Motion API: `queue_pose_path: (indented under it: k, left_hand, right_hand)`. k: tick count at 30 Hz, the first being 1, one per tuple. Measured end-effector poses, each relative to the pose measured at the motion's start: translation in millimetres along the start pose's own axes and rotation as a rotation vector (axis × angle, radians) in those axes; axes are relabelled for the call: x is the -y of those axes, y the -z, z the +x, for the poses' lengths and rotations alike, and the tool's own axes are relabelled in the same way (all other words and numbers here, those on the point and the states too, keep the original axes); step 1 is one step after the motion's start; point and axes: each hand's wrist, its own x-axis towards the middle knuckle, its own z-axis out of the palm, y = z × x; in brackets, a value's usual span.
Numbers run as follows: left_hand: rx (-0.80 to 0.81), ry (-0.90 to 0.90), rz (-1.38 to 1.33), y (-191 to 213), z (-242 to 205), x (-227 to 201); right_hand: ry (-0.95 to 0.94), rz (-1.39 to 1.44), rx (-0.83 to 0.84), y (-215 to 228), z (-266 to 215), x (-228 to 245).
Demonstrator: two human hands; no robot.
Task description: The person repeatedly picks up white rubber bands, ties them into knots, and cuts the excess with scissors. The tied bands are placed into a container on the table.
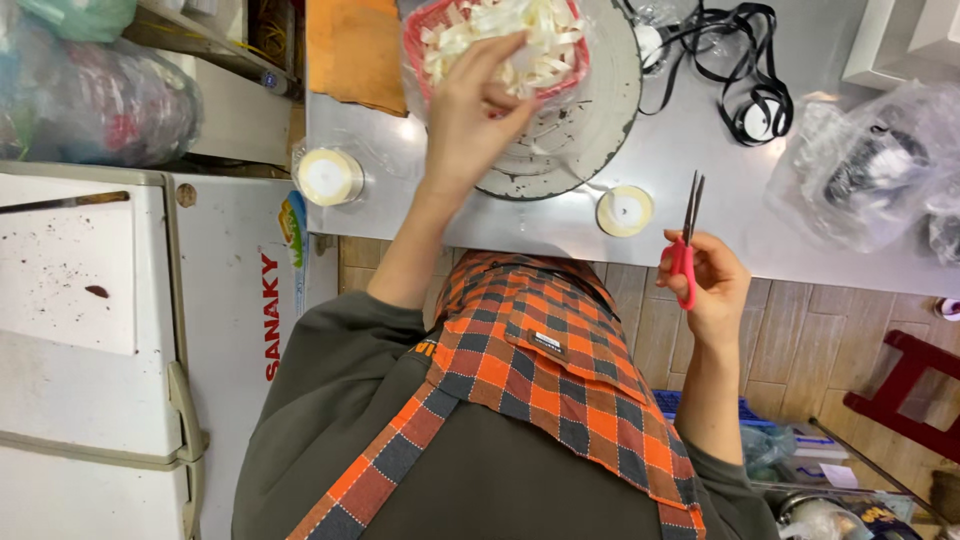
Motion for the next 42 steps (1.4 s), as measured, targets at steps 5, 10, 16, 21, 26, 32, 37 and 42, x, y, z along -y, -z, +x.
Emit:
queue_pose_path:
  k: [5, 10, 16, 21, 26, 32, 37, 42]
  left_hand:
    - [-0.017, 0.189, -0.095, 27, -4, 33]
    - [0.025, 0.308, 0.024, 39, -22, 34]
    - [0.189, 0.287, -0.072, 22, -58, 18]
    - [0.365, 0.171, -0.382, -25, -71, 1]
    - [0.442, 0.176, -0.419, -63, -50, -15]
    - [0.421, 0.064, -0.462, -111, -20, -46]
    - [0.334, -0.055, -0.575, -160, -15, -66]
    - [0.498, 0.122, -0.665, -211, -27, -81]
  right_hand:
    - [-0.085, -0.088, 0.01, -12, 6, -9]
    - [-0.132, -0.186, 0.033, -4, 21, -18]
    - [-0.085, -0.862, -0.029, 71, 64, -76]
    - [-0.197, -1.212, -0.155, 129, 76, -124]
    - [-0.214, -1.461, 0.107, 108, 89, -90]
    - [0.188, -0.678, 0.257, 28, 84, 35]
    - [0.33, -0.364, -0.108, 17, 80, 75]
    - [0.422, -0.044, -0.307, 51, 79, 76]
